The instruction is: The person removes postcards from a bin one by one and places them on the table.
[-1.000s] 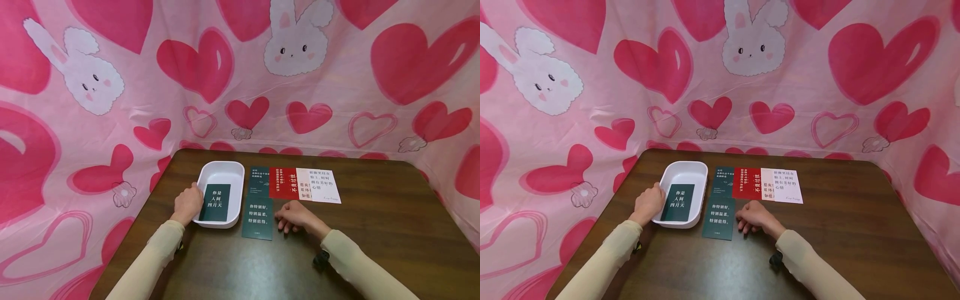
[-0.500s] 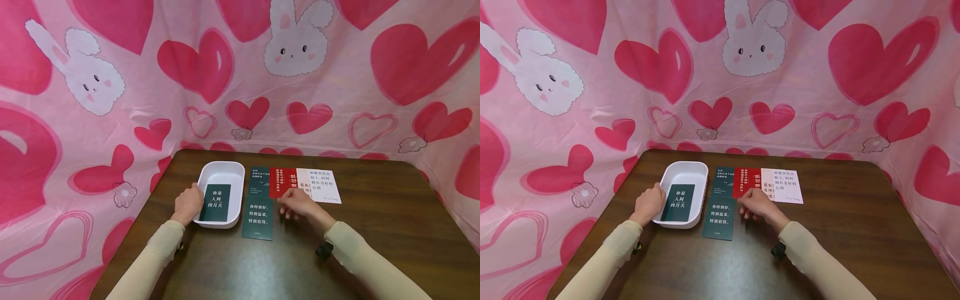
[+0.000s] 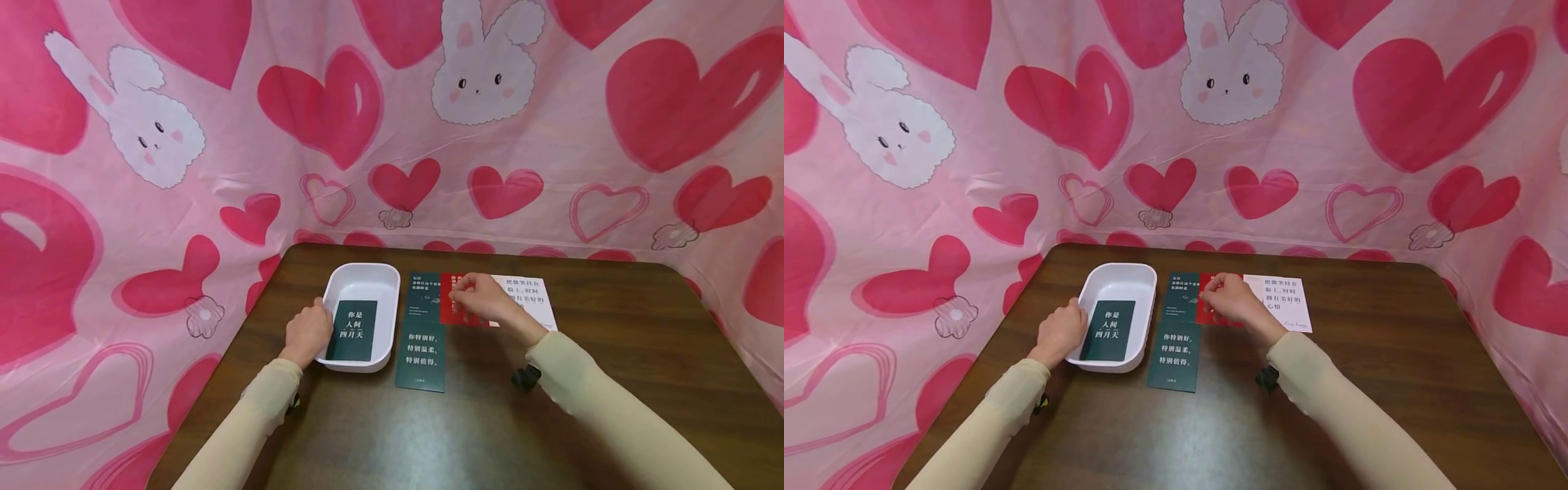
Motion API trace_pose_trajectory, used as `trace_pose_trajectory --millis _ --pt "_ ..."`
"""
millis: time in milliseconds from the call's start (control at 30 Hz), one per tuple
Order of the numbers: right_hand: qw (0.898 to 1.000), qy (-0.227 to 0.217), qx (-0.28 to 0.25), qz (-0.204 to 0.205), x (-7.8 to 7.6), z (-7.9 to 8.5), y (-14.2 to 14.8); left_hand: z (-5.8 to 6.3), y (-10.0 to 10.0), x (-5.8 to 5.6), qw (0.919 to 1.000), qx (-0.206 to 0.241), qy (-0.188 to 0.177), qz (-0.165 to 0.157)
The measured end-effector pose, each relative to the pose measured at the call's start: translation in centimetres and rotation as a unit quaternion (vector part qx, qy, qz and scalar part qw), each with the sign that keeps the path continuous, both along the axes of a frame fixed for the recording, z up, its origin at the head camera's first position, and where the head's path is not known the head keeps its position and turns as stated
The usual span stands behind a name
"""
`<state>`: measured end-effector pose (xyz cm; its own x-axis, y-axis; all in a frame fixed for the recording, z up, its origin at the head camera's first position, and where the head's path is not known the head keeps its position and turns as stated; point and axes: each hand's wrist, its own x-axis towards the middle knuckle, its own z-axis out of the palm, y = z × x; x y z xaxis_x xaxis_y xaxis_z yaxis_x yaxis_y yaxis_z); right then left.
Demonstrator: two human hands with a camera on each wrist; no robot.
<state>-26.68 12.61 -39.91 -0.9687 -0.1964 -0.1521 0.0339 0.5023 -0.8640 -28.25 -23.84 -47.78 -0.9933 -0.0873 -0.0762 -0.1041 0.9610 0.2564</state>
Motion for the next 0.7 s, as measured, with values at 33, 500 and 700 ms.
trace_pose_trajectory --millis 33,500,700 --pt "1.000 0.007 -0.001 0.005 -0.2 0.4 -0.2 0.0 0.0 0.0 1.0000 0.000 0.000 0.000" --pt "0.998 0.051 0.009 0.033 -2.9 5.0 -5.3 0.6 0.1 -0.2 1.0000 0.006 0.002 0.002" --pt "0.996 0.035 0.003 0.084 -4.1 5.3 -7.9 0.4 0.1 0.1 0.9999 0.009 -0.004 0.004"
